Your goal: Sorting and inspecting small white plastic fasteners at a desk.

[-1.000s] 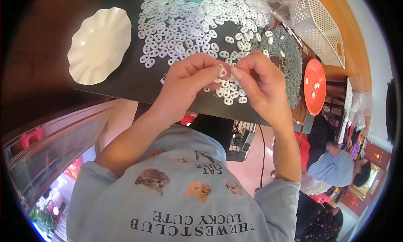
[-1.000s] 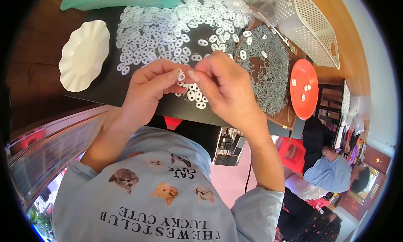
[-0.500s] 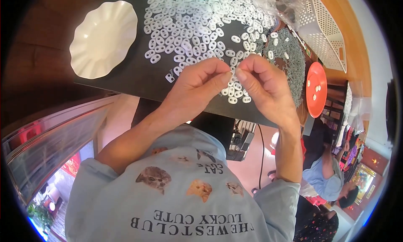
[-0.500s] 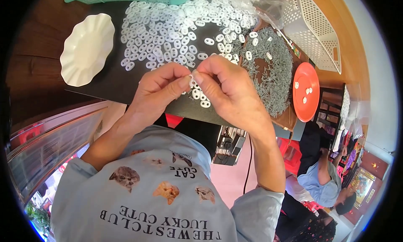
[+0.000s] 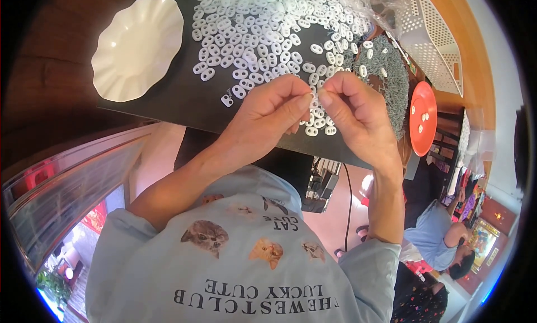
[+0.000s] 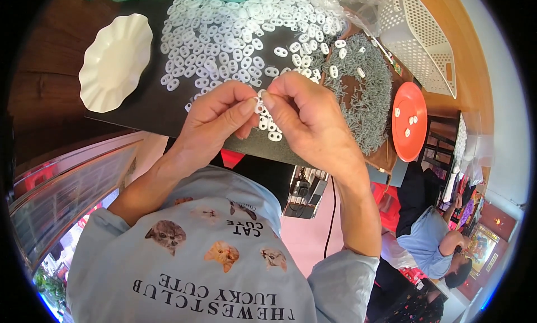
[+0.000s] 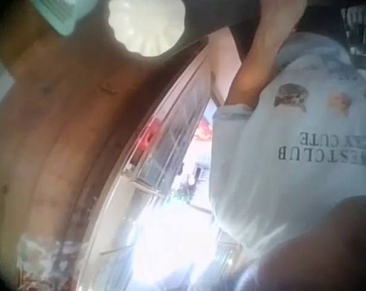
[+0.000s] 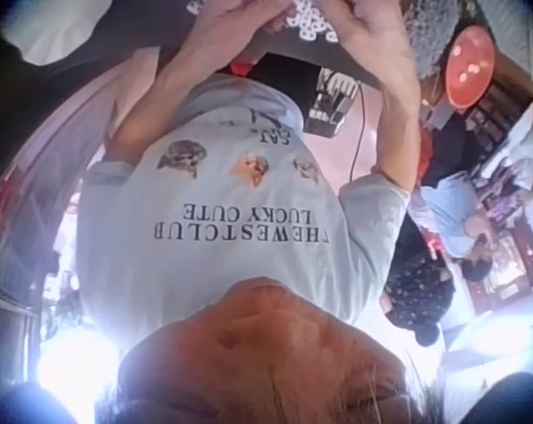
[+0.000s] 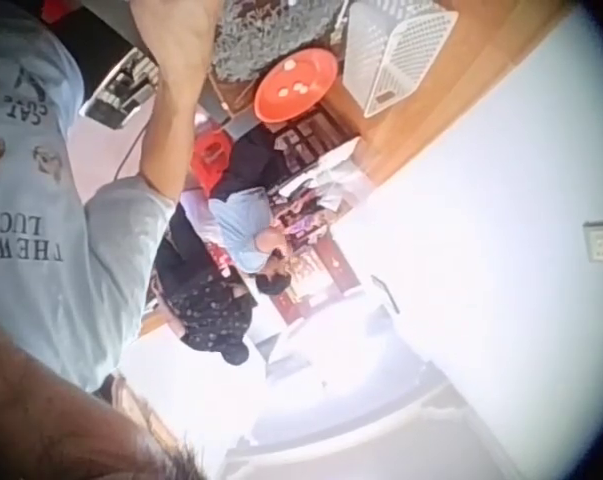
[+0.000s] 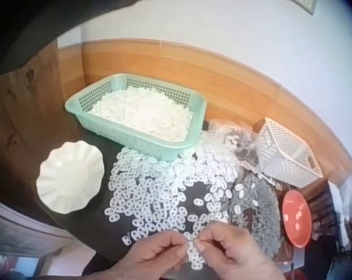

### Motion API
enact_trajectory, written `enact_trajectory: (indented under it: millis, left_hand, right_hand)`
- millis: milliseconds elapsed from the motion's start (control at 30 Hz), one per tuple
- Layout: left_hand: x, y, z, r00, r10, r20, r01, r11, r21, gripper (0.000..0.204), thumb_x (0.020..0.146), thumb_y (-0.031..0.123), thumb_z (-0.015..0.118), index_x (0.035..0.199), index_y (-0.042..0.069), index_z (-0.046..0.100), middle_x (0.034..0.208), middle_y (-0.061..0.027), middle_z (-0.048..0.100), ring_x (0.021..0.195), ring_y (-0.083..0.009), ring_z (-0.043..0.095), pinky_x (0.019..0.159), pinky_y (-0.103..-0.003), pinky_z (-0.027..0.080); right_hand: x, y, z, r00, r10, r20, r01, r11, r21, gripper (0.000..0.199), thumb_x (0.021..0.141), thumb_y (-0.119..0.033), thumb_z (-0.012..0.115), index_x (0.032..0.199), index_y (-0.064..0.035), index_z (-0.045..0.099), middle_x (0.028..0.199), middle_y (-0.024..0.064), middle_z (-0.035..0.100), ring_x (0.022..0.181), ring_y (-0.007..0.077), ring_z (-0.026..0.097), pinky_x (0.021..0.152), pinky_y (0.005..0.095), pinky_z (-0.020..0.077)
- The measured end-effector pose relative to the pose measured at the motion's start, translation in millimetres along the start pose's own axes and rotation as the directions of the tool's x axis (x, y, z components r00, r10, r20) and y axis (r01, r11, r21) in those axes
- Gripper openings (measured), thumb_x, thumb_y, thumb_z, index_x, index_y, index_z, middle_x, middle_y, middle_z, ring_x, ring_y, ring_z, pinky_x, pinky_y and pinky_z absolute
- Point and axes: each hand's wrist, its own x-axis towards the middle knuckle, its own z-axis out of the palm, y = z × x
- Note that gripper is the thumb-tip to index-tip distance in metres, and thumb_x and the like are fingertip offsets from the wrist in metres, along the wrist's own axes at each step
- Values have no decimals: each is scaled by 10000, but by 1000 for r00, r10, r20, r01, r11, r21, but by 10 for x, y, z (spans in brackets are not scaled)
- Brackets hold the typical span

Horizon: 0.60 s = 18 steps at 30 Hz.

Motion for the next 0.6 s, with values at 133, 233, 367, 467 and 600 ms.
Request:
enact_trajectory:
  millis: [133,233,367,467,600]
  left_hand:
    - [9,-34,7,1000,9,2,-9,999,-43,168,991,204,500,956,50,557,802,24,538,668,-37,464,601,-187,392]
    - [14,-43,-8,1000,3,22,-2,999,-43,166,996,202,496,977,49,554,809,19,543,674,-42,468,612,-190,396]
    - [13,-44,-13,999,7,45,-5,999,-51,159,1001,196,492,996,48,552,820,16,546,687,-47,473,625,-191,399]
    - [16,-68,-5,999,21,46,-16,996,-89,161,1003,196,489,998,49,553,813,16,543,686,-46,473,621,-191,398]
    - [-1,-69,33,1000,2,16,-1,996,-88,158,1004,197,486,982,53,546,790,17,534,673,-44,466,611,-190,392]
  right_hand:
    - [-22,-45,-3,997,75,-9,-75,996,53,117,904,-83,608,856,-1,539,686,34,507,620,109,438,555,269,398]
    - [-28,-73,-5,992,129,-10,-128,987,98,120,912,-84,606,855,-1,540,691,12,499,635,78,417,551,248,386]
    - [-30,-57,2,991,132,13,-133,986,98,116,949,-122,581,876,-38,545,713,-76,447,643,14,359,553,179,307]
    - [-31,-57,5,993,116,15,-117,991,66,121,950,-126,580,876,-38,543,711,-78,440,638,13,354,547,178,302]
    - [-26,-80,50,991,137,3,-137,986,97,136,918,-78,587,828,-1,521,661,11,482,609,71,398,527,250,371]
